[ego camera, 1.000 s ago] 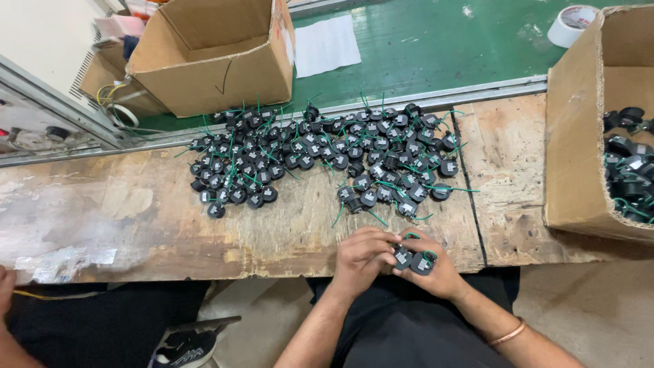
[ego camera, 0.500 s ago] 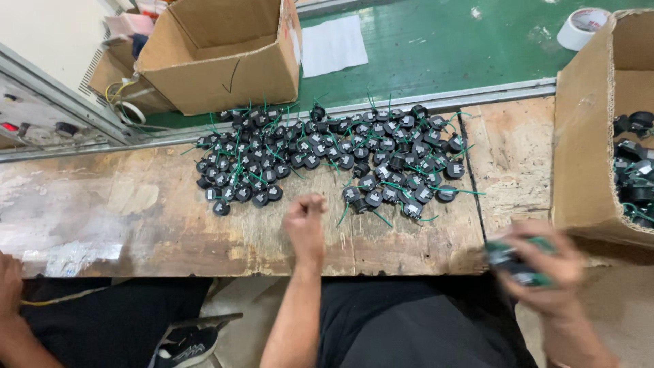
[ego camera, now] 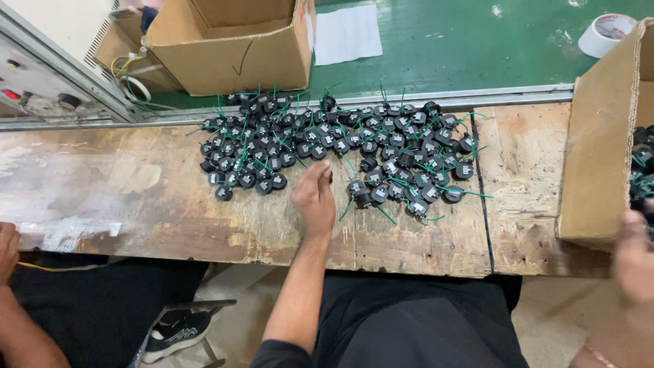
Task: The person picks black plug-shaped components with green wires from a pile on the workbench, winds the wire around each component by hand, and places the finished pieces into a cardboard box beside the bench, working through the pile one item at a time.
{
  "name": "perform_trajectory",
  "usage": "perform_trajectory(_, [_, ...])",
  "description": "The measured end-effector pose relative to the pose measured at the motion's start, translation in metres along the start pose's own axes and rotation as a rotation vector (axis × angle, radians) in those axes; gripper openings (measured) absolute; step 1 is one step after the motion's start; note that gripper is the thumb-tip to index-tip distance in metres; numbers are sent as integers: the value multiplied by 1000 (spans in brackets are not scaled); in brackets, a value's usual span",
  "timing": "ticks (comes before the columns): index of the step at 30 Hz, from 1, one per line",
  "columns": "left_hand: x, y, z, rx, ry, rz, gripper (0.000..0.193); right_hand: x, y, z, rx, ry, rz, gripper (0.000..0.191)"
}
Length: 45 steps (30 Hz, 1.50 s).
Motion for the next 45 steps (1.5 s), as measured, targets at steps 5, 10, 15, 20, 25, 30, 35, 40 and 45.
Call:
perform_trajectory(5, [-57, -37, -35, -571, 325, 104, 17, -39, 108, -115, 616, 772, 49, 77])
perform_trajectory(10, [-77, -83, -51, -427, 470, -190, 21, -76, 160, -189, 657, 1278, 97, 58])
perform_trajectory(15, [-88, -69, -40, -562, 603, -169, 18, -81, 155, -194, 1018, 1149, -88, 50])
perform_trajectory(20, [-121, -41, -55, -645, 491, 328, 31, -74, 172, -177, 818, 903, 251, 40])
perform_trajectory(25, [-96, -12, -18, -380, 347, 225, 19, -74, 163, -173, 851, 881, 210, 39])
perform_trajectory(30, [-52, 14, 7, -100, 406, 193, 36, -82, 158, -187, 929, 961, 121, 45])
perform_trajectory(35, [-62, -57, -24, -258, 627, -218, 35, -89, 160, -192, 852, 1071, 244, 100])
perform_trajectory(40, [-82, -85, -52, -494, 804, -227, 25, -88, 156, -184, 907, 994, 334, 115])
perform_trajectory(45, [-99, -66, -63, -715, 936, -55, 26, -89, 148, -193, 843, 961, 237, 115])
Point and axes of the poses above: each hand's wrist, its own x-axis towards the middle knuckle, its own z-axis out of the back of the hand, y = z × x, the point moved 7 cm from there along x, towards the middle knuckle, and after that the axes turned 15 degrees about y, right-handed, at the moved point
